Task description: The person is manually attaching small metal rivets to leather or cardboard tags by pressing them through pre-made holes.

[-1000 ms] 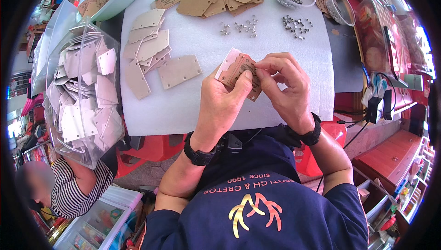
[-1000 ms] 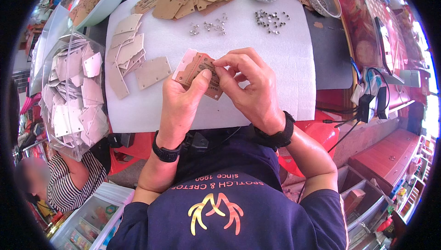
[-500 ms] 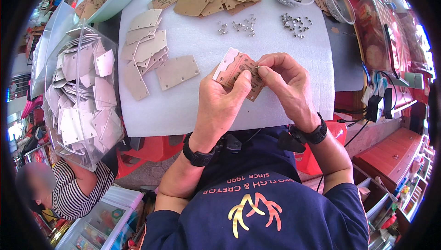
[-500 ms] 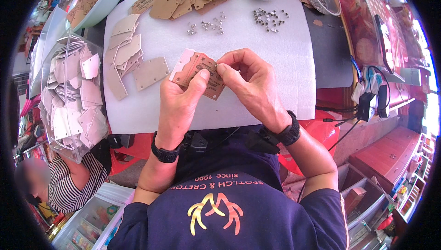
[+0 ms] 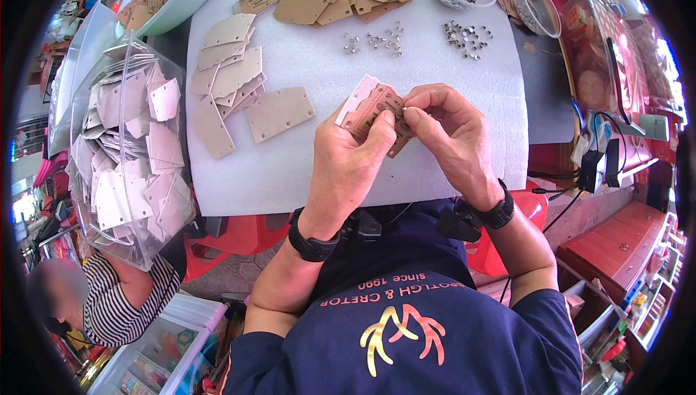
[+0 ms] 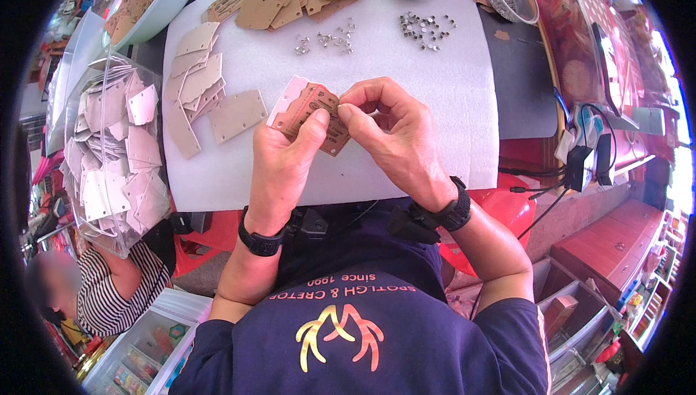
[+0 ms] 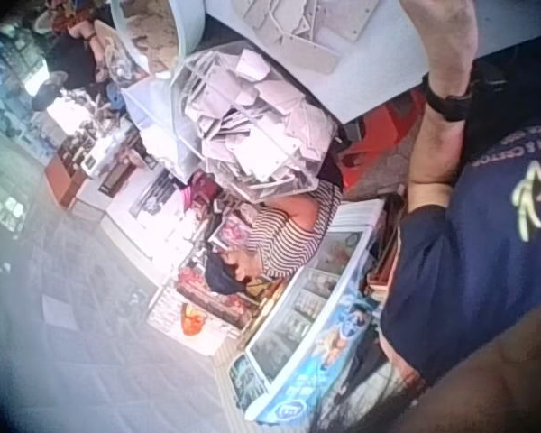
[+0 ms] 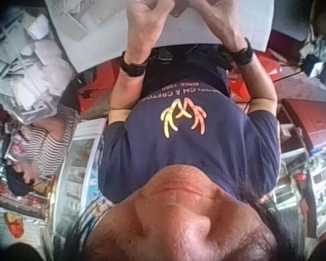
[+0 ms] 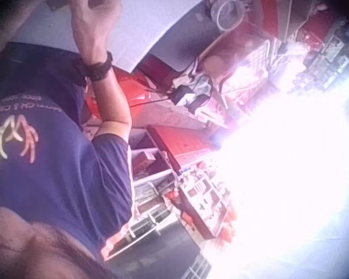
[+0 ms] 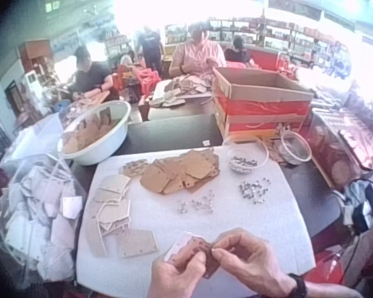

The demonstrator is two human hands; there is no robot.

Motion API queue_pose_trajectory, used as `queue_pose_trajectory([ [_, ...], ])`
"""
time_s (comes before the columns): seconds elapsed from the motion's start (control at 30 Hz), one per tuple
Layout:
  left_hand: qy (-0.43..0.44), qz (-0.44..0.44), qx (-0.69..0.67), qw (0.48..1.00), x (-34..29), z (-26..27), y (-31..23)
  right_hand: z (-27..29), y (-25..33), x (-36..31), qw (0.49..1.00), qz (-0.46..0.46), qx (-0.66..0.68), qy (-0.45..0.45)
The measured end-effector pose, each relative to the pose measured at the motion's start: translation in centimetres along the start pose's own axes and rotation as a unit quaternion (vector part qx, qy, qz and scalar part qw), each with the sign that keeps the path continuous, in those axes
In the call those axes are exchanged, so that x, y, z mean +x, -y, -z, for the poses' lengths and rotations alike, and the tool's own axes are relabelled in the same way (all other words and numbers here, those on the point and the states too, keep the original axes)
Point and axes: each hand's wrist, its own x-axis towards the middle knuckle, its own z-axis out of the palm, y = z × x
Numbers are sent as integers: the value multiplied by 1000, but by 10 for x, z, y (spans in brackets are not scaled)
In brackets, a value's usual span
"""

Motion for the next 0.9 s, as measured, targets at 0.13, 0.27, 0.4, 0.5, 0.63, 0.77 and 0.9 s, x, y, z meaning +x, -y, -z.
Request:
queue_pose_trajectory([
  [0.13,2,-5,20,1000,0,-1,0,0,-1,0,1000,19,-17,-5],
  [0.27,-8,-1,20,1000,0,-3,-1,0,-6,0,999,34,-13,-6],
  [0.4,-8,1,25,1000,0,-3,-1,0,-3,0,999,31,-25,-11],
  [0.5,-12,3,11,1000,1,-5,-1,1,-1,1,1000,7,-17,-17],
  [0.63,-10,4,19,1000,1,-2,1,1,3,2,1000,-23,3,-5],
  [0.77,-14,3,-3,1000,1,-5,-2,2,3,3,999,-37,8,-9],
  [0.9,-12,-1,14,1000,0,-7,-4,5,7,3,998,-60,-3,-3],
])
